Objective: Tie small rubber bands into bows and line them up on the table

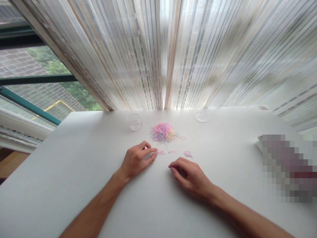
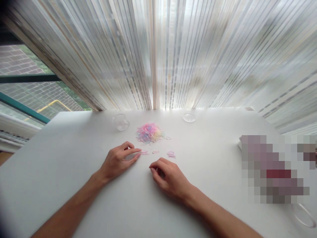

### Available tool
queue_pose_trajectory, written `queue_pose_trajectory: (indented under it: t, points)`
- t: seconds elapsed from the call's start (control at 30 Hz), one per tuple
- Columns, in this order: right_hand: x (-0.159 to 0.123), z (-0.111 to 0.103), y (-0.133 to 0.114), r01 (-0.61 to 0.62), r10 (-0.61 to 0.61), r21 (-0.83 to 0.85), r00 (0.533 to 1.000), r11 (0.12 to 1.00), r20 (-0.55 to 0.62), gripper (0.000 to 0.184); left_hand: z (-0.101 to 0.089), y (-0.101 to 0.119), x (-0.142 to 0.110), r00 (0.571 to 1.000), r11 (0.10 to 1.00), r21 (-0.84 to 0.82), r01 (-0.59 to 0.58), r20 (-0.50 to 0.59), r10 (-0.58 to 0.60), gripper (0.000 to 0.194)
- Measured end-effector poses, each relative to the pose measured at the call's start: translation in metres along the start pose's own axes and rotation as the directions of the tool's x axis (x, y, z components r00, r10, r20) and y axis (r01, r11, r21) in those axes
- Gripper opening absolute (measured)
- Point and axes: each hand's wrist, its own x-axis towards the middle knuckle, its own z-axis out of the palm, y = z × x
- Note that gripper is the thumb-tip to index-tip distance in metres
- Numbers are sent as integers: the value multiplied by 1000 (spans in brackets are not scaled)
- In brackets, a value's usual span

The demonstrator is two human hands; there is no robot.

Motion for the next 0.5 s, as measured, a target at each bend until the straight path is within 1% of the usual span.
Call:
queue_pose_trajectory:
  t: [0.17,0.37,0.5]
  points:
    - [1,0,0,2,-2,-9,1000,1000,-2,13,3,5,4,1000,1000,-9,-12,16,12,26]
    - [2,0,-2,-7,7,-13,1000,1000,-11,14,11,7,8,997,996,-48,-74,31,75,17]
    - [2,1,-2,-11,11,-16,1000,1000,-17,14,12,7,9,996,995,-63,-76,45,79,12]
